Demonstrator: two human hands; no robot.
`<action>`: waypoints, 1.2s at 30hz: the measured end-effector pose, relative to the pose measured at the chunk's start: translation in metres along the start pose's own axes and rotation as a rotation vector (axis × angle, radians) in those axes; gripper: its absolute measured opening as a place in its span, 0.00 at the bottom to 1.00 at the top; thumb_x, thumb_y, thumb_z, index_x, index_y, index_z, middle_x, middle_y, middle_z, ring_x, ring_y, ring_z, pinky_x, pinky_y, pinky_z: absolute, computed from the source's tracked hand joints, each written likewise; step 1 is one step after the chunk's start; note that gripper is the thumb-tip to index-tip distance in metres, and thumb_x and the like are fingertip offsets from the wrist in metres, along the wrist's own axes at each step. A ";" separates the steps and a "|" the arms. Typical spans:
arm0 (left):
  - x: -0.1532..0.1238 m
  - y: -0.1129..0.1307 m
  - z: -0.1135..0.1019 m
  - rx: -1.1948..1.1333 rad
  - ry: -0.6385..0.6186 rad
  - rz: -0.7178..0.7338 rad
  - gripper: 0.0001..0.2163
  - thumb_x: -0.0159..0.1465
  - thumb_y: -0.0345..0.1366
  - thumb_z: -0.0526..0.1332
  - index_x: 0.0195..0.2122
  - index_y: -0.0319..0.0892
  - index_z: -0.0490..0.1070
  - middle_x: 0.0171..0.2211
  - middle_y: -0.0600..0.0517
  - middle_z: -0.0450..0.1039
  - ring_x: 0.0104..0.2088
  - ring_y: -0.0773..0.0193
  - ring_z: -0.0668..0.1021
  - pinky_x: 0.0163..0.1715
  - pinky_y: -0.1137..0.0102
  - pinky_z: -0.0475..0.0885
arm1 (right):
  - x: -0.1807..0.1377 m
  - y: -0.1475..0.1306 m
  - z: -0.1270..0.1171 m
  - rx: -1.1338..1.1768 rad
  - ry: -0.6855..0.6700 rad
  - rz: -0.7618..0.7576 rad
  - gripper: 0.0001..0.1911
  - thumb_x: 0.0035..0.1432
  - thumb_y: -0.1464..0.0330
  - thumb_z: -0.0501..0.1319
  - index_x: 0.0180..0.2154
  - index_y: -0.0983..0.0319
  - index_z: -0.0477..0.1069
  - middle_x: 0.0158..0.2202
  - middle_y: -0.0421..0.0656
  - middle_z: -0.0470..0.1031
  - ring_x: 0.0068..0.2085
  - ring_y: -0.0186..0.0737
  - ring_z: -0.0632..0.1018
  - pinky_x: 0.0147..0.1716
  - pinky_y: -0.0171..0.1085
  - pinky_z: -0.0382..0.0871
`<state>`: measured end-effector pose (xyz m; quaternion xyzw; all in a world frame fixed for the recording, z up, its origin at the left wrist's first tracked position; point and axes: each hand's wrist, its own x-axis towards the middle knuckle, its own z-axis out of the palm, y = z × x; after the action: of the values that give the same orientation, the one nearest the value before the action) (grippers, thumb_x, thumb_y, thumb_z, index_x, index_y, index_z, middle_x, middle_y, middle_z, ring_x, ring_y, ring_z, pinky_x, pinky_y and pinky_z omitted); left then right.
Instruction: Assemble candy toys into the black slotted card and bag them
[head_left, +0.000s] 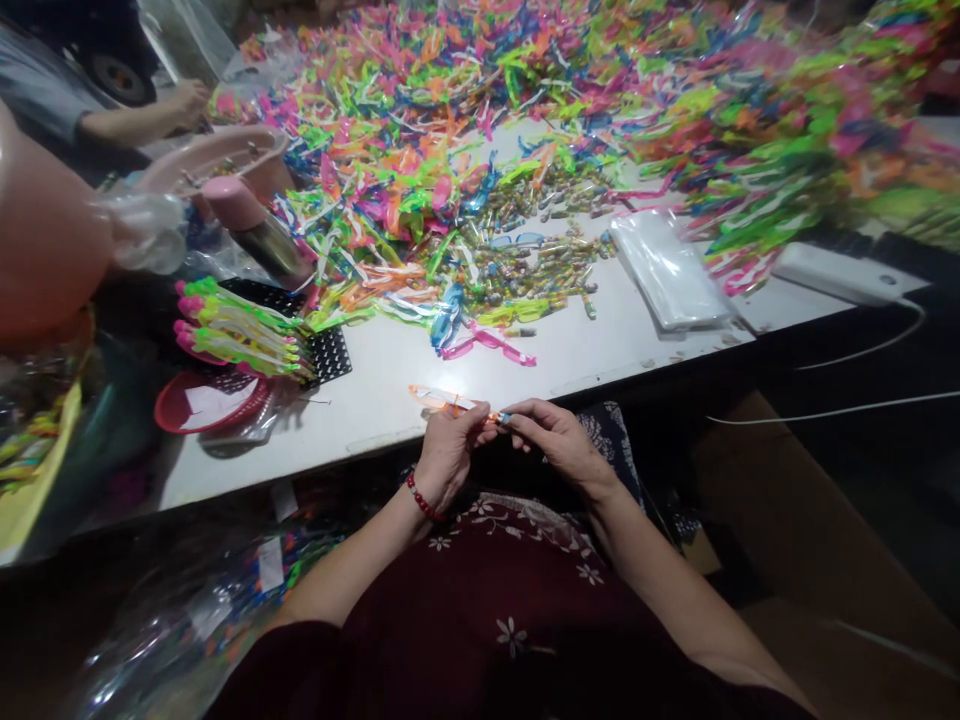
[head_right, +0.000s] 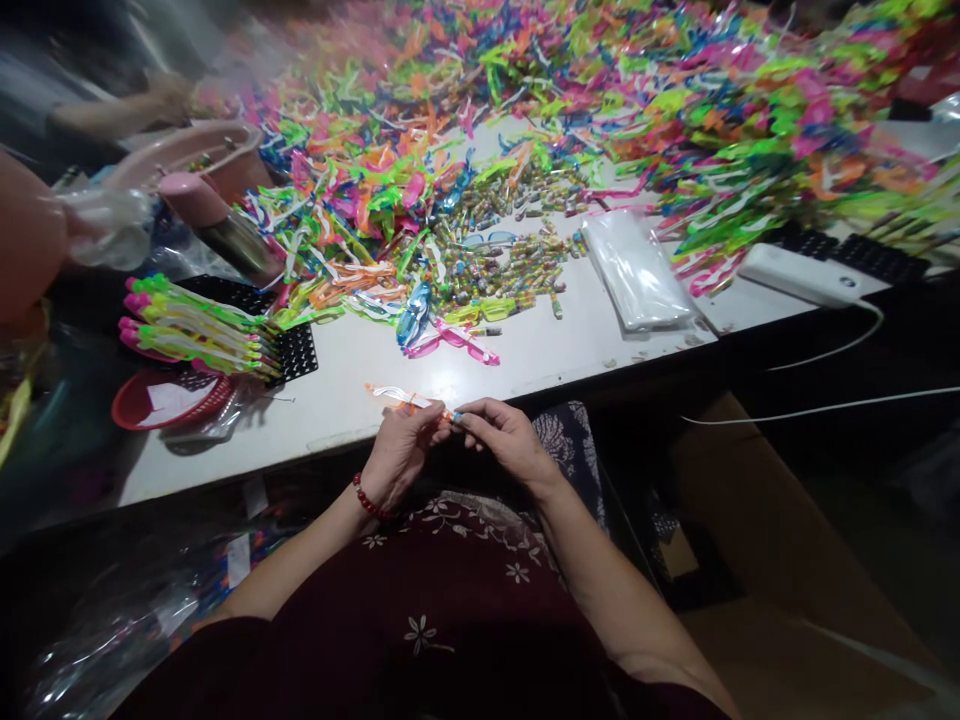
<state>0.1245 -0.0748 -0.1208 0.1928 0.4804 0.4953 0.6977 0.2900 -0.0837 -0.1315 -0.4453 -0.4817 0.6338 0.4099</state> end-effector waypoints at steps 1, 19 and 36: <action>0.000 0.000 0.000 -0.001 -0.004 0.000 0.18 0.44 0.40 0.78 0.27 0.34 0.73 0.21 0.52 0.74 0.21 0.73 0.74 0.23 0.79 0.70 | 0.000 -0.001 0.000 -0.011 -0.001 -0.002 0.17 0.57 0.53 0.67 0.40 0.60 0.78 0.31 0.39 0.76 0.28 0.33 0.71 0.29 0.34 0.66; 0.004 0.006 -0.004 0.140 -0.034 0.103 0.19 0.47 0.43 0.77 0.32 0.34 0.77 0.24 0.51 0.77 0.23 0.69 0.77 0.26 0.75 0.75 | 0.004 -0.003 0.008 -0.252 0.098 -0.146 0.11 0.64 0.57 0.61 0.36 0.58 0.75 0.33 0.39 0.77 0.36 0.40 0.76 0.40 0.38 0.69; 0.032 0.009 0.024 0.200 -0.232 0.152 0.19 0.49 0.46 0.75 0.23 0.38 0.70 0.18 0.58 0.64 0.21 0.74 0.63 0.24 0.76 0.59 | 0.011 -0.027 -0.015 -0.160 0.010 -0.089 0.16 0.62 0.53 0.62 0.37 0.60 0.78 0.35 0.40 0.78 0.39 0.41 0.77 0.42 0.37 0.70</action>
<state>0.1421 -0.0381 -0.1188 0.3529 0.4275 0.4706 0.6865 0.3035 -0.0642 -0.1091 -0.4581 -0.5480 0.5722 0.4030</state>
